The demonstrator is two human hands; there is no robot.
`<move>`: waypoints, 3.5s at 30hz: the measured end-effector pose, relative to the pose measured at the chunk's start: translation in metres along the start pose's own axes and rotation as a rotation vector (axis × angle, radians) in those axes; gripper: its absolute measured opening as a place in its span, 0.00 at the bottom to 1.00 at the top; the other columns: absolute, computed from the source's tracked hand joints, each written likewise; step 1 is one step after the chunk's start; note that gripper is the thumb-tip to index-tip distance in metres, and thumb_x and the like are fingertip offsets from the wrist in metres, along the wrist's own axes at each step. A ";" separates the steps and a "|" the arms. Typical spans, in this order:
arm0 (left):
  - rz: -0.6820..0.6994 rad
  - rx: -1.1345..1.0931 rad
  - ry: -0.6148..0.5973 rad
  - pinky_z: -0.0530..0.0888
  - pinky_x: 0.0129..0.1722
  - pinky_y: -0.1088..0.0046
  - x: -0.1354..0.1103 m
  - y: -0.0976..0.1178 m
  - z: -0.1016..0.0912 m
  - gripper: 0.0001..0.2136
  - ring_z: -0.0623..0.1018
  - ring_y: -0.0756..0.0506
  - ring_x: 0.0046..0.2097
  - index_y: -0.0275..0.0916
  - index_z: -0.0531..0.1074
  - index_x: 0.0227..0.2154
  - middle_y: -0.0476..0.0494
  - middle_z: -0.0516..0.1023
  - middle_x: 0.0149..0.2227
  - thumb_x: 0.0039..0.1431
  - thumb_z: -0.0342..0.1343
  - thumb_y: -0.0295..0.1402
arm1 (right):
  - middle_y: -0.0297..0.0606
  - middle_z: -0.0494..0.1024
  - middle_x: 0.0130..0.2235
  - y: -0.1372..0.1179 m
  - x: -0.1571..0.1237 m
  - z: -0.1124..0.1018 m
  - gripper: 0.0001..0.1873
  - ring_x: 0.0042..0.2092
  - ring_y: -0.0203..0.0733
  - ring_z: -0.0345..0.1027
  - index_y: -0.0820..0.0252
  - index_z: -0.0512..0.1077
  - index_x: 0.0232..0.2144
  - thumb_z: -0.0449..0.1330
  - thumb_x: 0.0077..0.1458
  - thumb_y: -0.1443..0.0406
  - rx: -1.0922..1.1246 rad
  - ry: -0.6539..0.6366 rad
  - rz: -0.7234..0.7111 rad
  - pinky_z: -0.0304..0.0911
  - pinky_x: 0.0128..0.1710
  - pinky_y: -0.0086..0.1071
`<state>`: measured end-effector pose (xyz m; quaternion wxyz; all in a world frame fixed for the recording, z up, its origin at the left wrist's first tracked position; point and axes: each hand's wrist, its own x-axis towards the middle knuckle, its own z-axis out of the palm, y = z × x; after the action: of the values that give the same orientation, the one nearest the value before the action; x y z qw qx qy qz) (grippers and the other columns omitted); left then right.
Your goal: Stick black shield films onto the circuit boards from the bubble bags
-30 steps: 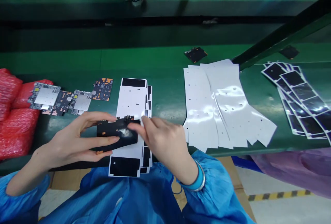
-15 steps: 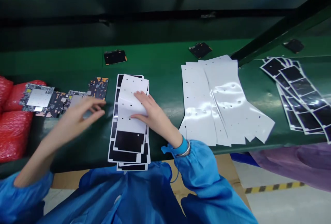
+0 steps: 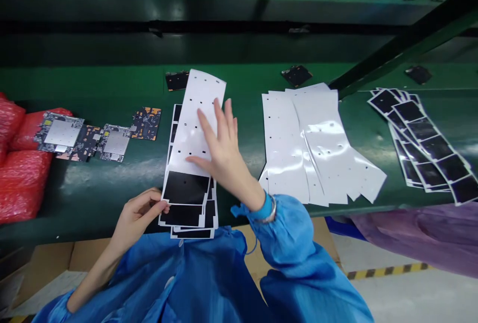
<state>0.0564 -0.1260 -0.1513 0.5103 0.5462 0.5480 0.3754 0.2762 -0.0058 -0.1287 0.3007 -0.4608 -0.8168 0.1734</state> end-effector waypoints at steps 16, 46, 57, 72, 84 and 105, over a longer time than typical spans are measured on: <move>0.287 0.146 0.136 0.72 0.31 0.78 0.002 0.019 0.024 0.05 0.74 0.52 0.31 0.39 0.72 0.34 0.49 0.74 0.30 0.67 0.55 0.28 | 0.39 0.87 0.40 -0.059 -0.060 -0.005 0.11 0.41 0.43 0.83 0.56 0.79 0.41 0.60 0.62 0.73 0.139 -0.008 -0.203 0.74 0.56 0.52; 0.334 0.471 -0.072 0.75 0.57 0.61 0.003 0.031 0.005 0.18 0.67 0.40 0.59 0.44 0.64 0.58 0.38 0.61 0.56 0.66 0.52 0.30 | 0.35 0.85 0.42 -0.026 -0.042 0.003 0.13 0.42 0.42 0.81 0.50 0.79 0.44 0.69 0.56 0.61 0.925 0.117 0.391 0.79 0.43 0.36; 0.162 1.337 0.060 0.63 0.63 0.46 0.132 0.035 -0.075 0.27 0.66 0.27 0.65 0.33 0.63 0.65 0.24 0.64 0.66 0.68 0.53 0.42 | 0.32 0.80 0.30 -0.009 -0.048 -0.005 0.03 0.32 0.38 0.76 0.56 0.76 0.32 0.66 0.58 0.67 0.177 0.317 0.225 0.73 0.32 0.31; 0.129 1.038 0.318 0.70 0.57 0.43 0.114 0.011 -0.078 0.50 0.70 0.29 0.56 0.31 0.42 0.72 0.28 0.68 0.54 0.53 0.64 0.39 | 0.34 0.82 0.32 -0.002 -0.051 -0.017 0.02 0.32 0.40 0.77 0.55 0.78 0.34 0.68 0.56 0.65 0.227 0.382 0.324 0.73 0.32 0.33; 0.705 0.333 0.061 0.81 0.55 0.60 0.033 0.061 -0.046 0.49 0.77 0.40 0.58 0.52 0.40 0.73 0.38 0.70 0.63 0.57 0.67 0.37 | 0.30 0.85 0.36 -0.058 -0.020 -0.030 0.07 0.58 0.52 0.75 0.51 0.80 0.33 0.70 0.55 0.70 0.881 0.269 0.146 0.70 0.59 0.50; 0.665 0.375 0.066 0.84 0.51 0.55 0.025 0.070 -0.040 0.46 0.77 0.36 0.59 0.56 0.38 0.73 0.42 0.72 0.63 0.61 0.63 0.44 | 0.30 0.80 0.28 -0.062 -0.039 -0.042 0.07 0.27 0.41 0.72 0.48 0.80 0.34 0.70 0.55 0.69 0.721 0.204 0.194 0.65 0.22 0.36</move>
<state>0.0353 -0.0866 -0.0790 0.2338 0.7657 0.4161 0.4312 0.2788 -0.0709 -0.0756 0.5053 -0.4155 -0.6218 0.4306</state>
